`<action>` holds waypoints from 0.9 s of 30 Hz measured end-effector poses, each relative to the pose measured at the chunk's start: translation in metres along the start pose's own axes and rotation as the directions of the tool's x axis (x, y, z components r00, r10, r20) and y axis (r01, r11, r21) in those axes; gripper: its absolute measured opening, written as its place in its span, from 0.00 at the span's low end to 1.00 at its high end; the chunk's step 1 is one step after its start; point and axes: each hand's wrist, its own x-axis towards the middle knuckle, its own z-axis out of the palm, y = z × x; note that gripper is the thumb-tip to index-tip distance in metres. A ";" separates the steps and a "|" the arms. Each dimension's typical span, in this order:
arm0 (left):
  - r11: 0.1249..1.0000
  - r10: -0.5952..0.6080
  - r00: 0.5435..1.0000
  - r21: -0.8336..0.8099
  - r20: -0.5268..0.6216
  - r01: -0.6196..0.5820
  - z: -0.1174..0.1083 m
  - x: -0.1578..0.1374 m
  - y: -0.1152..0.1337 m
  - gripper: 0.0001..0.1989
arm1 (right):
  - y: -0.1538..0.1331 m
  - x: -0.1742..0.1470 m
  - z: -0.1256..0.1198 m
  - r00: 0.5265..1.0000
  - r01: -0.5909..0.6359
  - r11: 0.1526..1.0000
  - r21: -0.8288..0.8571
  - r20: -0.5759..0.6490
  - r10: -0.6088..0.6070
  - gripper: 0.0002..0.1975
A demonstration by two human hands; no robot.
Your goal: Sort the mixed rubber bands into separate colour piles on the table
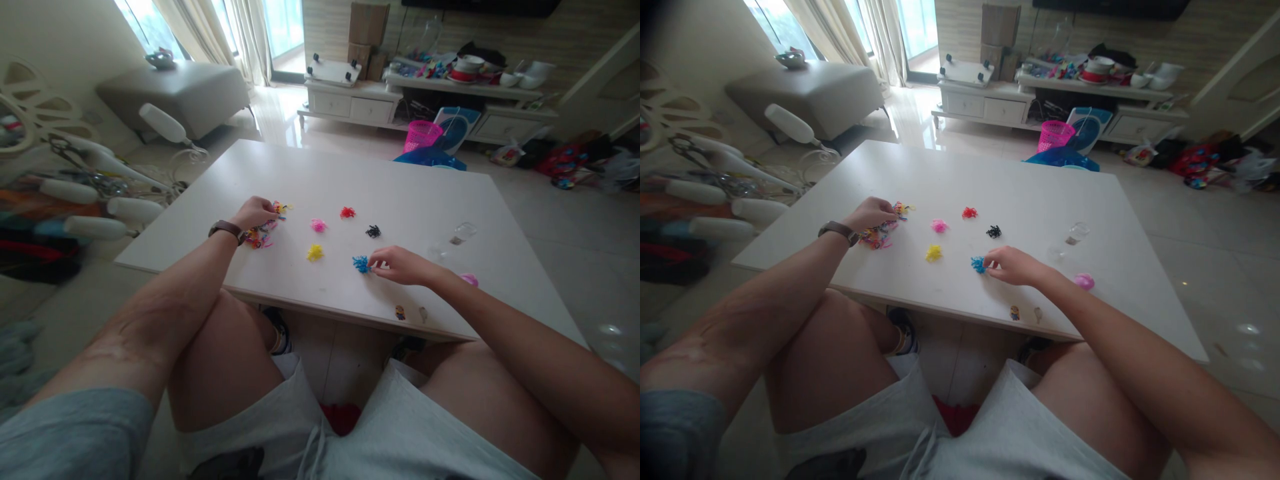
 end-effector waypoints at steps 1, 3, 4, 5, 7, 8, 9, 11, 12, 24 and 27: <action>1.000 0.009 1.000 -0.007 0.001 -0.009 0.002 0.000 0.003 0.10 | 0.000 0.000 0.000 1.000 0.000 1.000 -0.003 0.003 0.000 0.08; 1.000 0.022 1.000 -0.022 0.018 -0.021 0.007 0.000 0.008 0.09 | -0.001 0.000 0.000 1.000 0.000 1.000 -0.003 0.006 0.000 0.08; 0.999 0.027 0.999 -0.030 0.031 -0.026 0.009 0.001 0.010 0.09 | -0.002 0.000 0.000 1.000 0.002 1.000 -0.002 0.006 -0.002 0.08; 0.999 0.032 0.999 -0.039 0.044 -0.030 0.011 0.002 0.011 0.09 | -0.002 0.000 0.000 1.000 0.003 1.000 0.000 0.005 -0.003 0.08; 0.998 0.046 0.997 -0.057 0.066 -0.042 0.013 0.004 0.012 0.09 | -0.003 0.000 -0.001 1.000 0.004 1.000 -0.003 0.004 -0.004 0.08; 0.997 0.053 0.996 -0.062 0.069 -0.049 0.014 0.006 0.011 0.09 | -0.004 0.000 -0.001 1.000 0.003 1.000 -0.007 0.005 -0.003 0.09; 0.997 0.057 0.996 -0.061 0.069 -0.053 0.015 0.007 0.011 0.09 | -0.004 -0.001 -0.001 1.000 0.002 1.000 -0.011 0.006 -0.002 0.09; 0.997 0.061 0.996 -0.046 0.066 -0.059 0.016 0.008 0.009 0.10 | -0.005 -0.002 -0.001 1.000 0.000 1.000 -0.015 0.007 0.001 0.09; 0.998 0.062 0.996 -0.037 0.065 -0.059 0.016 0.008 0.008 0.10 | -0.005 -0.002 -0.001 1.000 0.000 1.000 -0.014 0.007 0.000 0.09; 0.999 0.024 0.999 0.021 0.034 -0.024 0.014 0.009 0.005 0.08 | -0.005 -0.003 -0.002 1.000 0.009 1.000 0.000 0.009 -0.009 0.09; 0.998 0.047 0.999 0.032 0.027 -0.048 0.017 0.008 0.005 0.10 | -0.006 -0.003 -0.002 1.000 0.002 1.000 0.000 0.013 -0.002 0.09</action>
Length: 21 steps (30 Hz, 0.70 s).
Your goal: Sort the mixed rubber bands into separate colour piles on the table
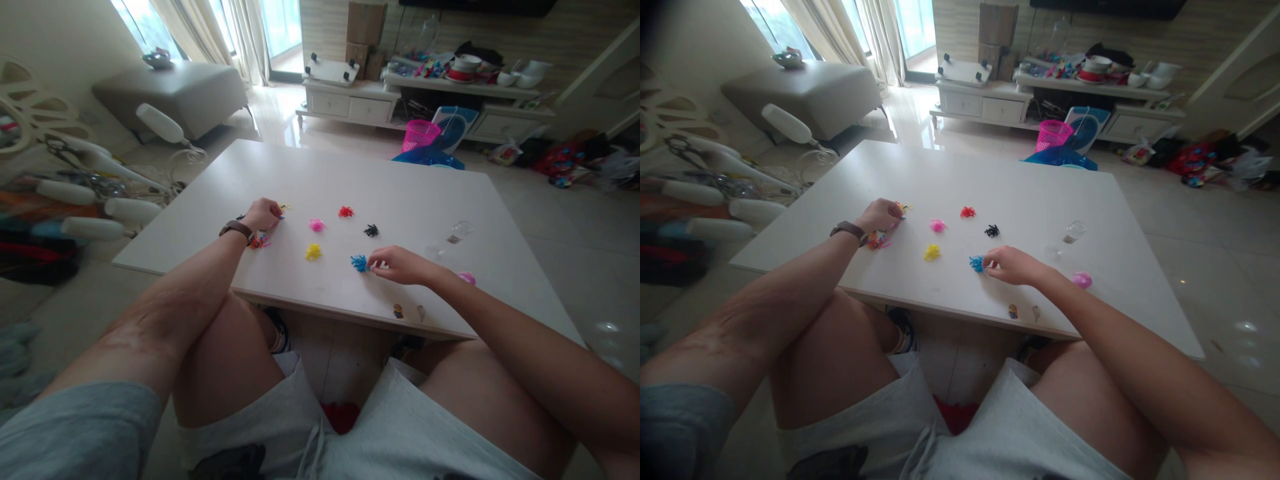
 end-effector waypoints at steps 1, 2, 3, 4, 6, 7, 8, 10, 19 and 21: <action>1.000 0.012 1.000 0.010 -0.008 -0.012 0.001 0.000 0.000 0.10 | 0.000 0.000 0.000 1.000 -0.002 1.000 -0.002 0.000 0.002 0.09; 0.999 0.024 1.000 0.024 -0.014 -0.023 0.003 0.001 -0.001 0.10 | 0.000 0.000 0.000 1.000 -0.003 1.000 -0.004 -0.001 0.003 0.09; 0.999 0.032 0.999 0.043 -0.016 -0.032 0.005 0.002 -0.002 0.11 | 0.000 0.001 0.000 1.000 -0.004 1.000 -0.006 0.000 0.004 0.09; 0.997 0.040 0.999 0.065 -0.018 -0.039 0.006 0.003 -0.003 0.11 | 0.000 0.001 0.000 1.000 -0.003 1.000 -0.006 0.002 0.003 0.09; 0.992 0.065 0.998 0.109 -0.018 -0.063 0.011 0.006 -0.006 0.11 | 0.001 0.001 0.001 1.000 -0.001 1.000 -0.005 0.003 0.001 0.09; 0.989 0.082 0.996 0.126 -0.016 -0.079 0.013 0.008 -0.007 0.11 | 0.001 0.001 0.001 1.000 0.001 1.000 -0.003 0.004 -0.001 0.09; 0.986 0.100 0.995 0.138 -0.017 -0.097 0.015 0.009 -0.007 0.11 | 0.001 0.001 0.001 1.000 0.003 1.000 -0.002 0.005 -0.003 0.09; 0.980 0.132 0.991 0.151 -0.026 -0.126 0.019 0.011 -0.007 0.11 | 0.001 0.001 0.002 1.000 0.004 1.000 0.000 0.006 -0.004 0.09; 0.998 0.057 0.998 0.013 0.004 -0.057 0.002 0.003 0.007 0.15 | -0.004 0.000 -0.001 1.000 0.006 1.000 -0.016 0.009 -0.006 0.10; 0.997 0.077 0.997 -0.016 -0.001 -0.077 -0.006 0.002 0.005 0.15 | -0.002 -0.001 -0.002 1.000 0.002 1.000 -0.019 0.005 -0.002 0.10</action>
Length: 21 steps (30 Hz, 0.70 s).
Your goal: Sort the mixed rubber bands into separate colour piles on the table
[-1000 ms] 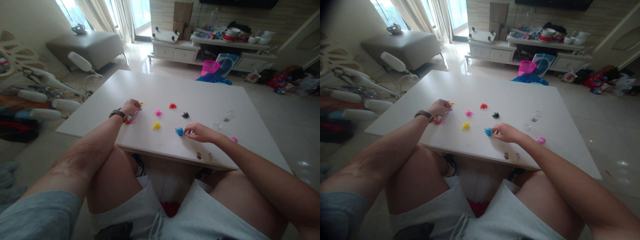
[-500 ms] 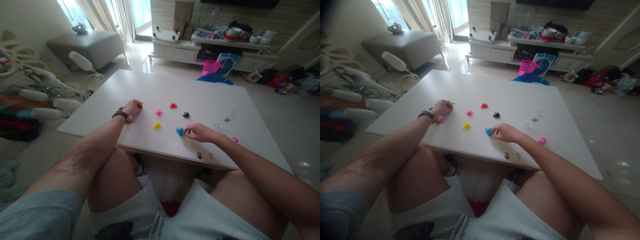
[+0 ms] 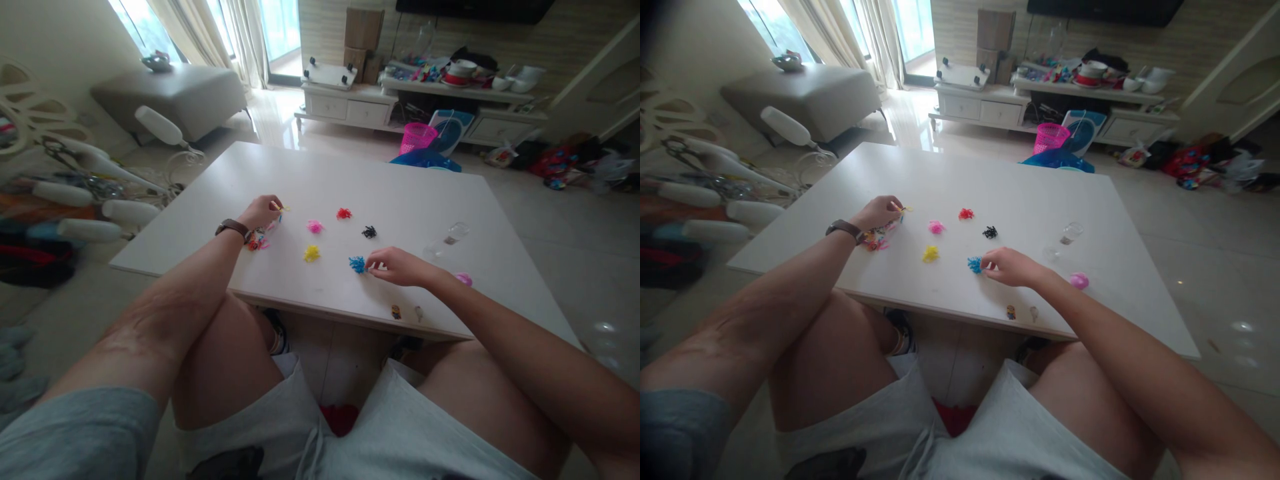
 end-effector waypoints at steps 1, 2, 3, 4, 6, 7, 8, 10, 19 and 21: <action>1.000 0.010 1.000 -0.005 -0.007 -0.010 -0.003 0.000 -0.001 0.15 | 0.001 0.000 0.000 1.000 -0.002 1.000 0.001 -0.003 0.002 0.10; 1.000 0.016 1.000 -0.003 -0.015 -0.016 -0.005 -0.001 -0.002 0.15 | 0.002 -0.001 0.000 1.000 -0.004 1.000 0.004 -0.006 0.004 0.09; 1.000 0.017 1.000 0.005 -0.018 -0.016 -0.007 -0.002 -0.003 0.15 | 0.004 -0.001 0.000 1.000 -0.005 1.000 0.006 -0.007 0.005 0.09; 1.000 0.012 1.000 0.015 -0.015 -0.012 -0.008 -0.003 -0.004 0.14 | 0.005 -0.001 0.001 1.000 -0.005 1.000 0.008 -0.008 0.005 0.09; 0.999 -0.011 1.000 0.038 0.007 0.011 -0.010 -0.005 -0.004 0.13 | 0.006 0.000 0.001 1.000 -0.003 1.000 0.009 -0.004 0.003 0.09; 0.999 -0.028 0.999 0.048 0.024 0.027 -0.011 -0.006 -0.004 0.12 | 0.006 0.000 0.001 1.000 -0.002 1.000 0.009 -0.002 0.002 0.09; 0.998 -0.045 0.998 0.053 0.043 0.043 -0.012 -0.007 -0.003 0.12 | 0.006 0.000 0.001 1.000 -0.003 1.000 0.010 0.000 0.003 0.09; 0.996 -0.075 0.995 0.061 0.069 0.071 -0.013 -0.008 -0.002 0.12 | 0.005 0.001 0.001 1.000 -0.007 1.000 0.012 0.000 0.007 0.09; 0.986 -0.073 0.994 0.155 0.082 0.059 -0.006 -0.010 0.000 0.17 | 0.005 0.001 0.002 1.000 -0.002 0.999 0.032 -0.012 0.003 0.08; 0.988 -0.062 0.995 0.148 0.079 0.050 -0.005 -0.008 -0.001 0.17 | 0.005 0.000 0.002 1.000 -0.002 1.000 0.030 -0.008 0.002 0.09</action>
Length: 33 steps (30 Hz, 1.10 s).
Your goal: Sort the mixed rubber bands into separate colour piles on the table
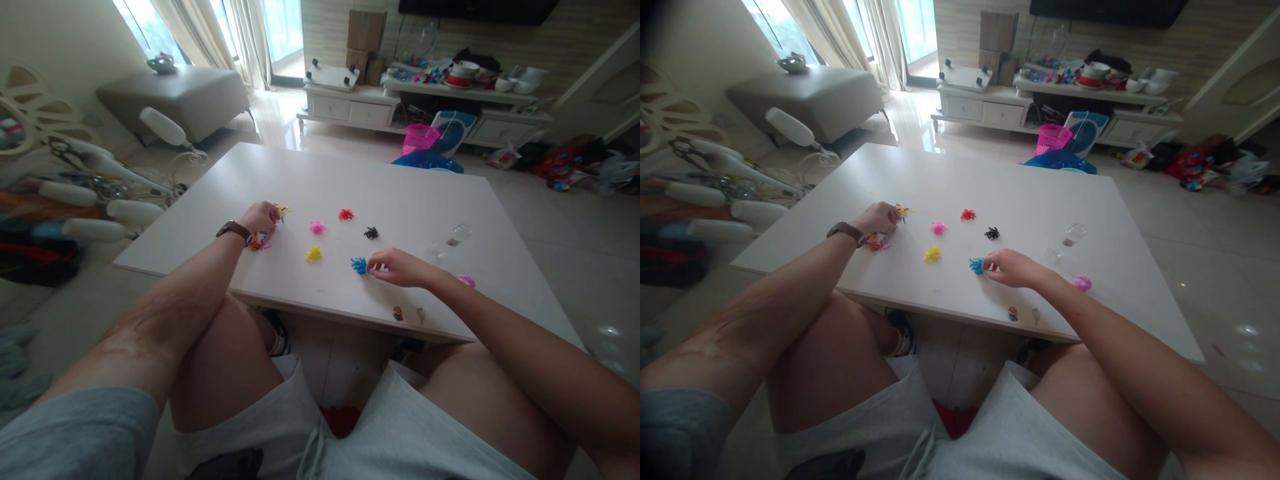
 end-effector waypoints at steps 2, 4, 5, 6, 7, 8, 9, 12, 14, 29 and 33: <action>0.999 0.019 1.000 -0.044 -0.008 -0.020 0.000 0.002 0.001 0.17 | 0.000 0.000 0.000 1.000 -0.001 1.000 -0.008 0.002 0.001 0.09; 0.991 0.058 0.998 -0.123 -0.005 -0.058 -0.001 0.002 0.005 0.16 | 0.000 0.000 0.000 1.000 -0.001 1.000 -0.011 -0.002 0.001 0.09; 0.982 0.086 0.996 -0.169 0.010 -0.083 -0.001 0.001 0.009 0.15 | 0.001 0.000 0.000 1.000 0.000 1.000 -0.011 -0.005 0.000 0.09; 0.969 0.121 0.992 -0.219 0.031 -0.112 0.000 -0.002 0.014 0.15 | 0.000 0.000 0.000 1.000 0.003 1.000 -0.010 -0.010 -0.003 0.09; 0.952 0.163 0.985 -0.272 0.058 -0.142 0.001 -0.005 0.021 0.15 | 0.000 0.001 0.000 1.000 0.008 1.000 -0.009 -0.016 -0.008 0.09; 0.929 0.210 0.974 -0.329 0.090 -0.169 0.003 -0.009 0.029 0.15 | -0.001 0.001 0.000 1.000 0.013 1.000 -0.010 -0.026 -0.013 0.09; 0.901 0.253 0.960 -0.392 0.122 -0.187 0.005 -0.014 0.038 0.16 | -0.002 0.002 0.000 0.999 0.019 1.000 -0.009 -0.040 -0.019 0.09; 0.811 0.384 0.894 -0.546 0.230 -0.208 0.017 -0.029 0.066 0.19 | -0.009 0.005 0.000 0.994 0.032 0.999 0.026 -0.106 -0.029 0.08; 0.760 0.458 0.842 -0.617 0.285 -0.205 0.028 -0.037 0.084 0.21 | -0.014 0.008 0.000 0.987 0.037 0.997 0.070 -0.161 -0.025 0.08; 0.517 0.745 0.617 -0.803 0.252 -0.296 0.068 -0.067 0.158 0.25 | -0.038 0.008 0.003 0.931 0.078 0.937 0.341 -0.361 0.053 0.06; 0.524 0.739 0.619 -0.805 0.266 -0.280 0.071 -0.067 0.161 0.26 | -0.034 0.007 0.003 0.934 0.064 0.935 0.350 -0.350 0.067 0.05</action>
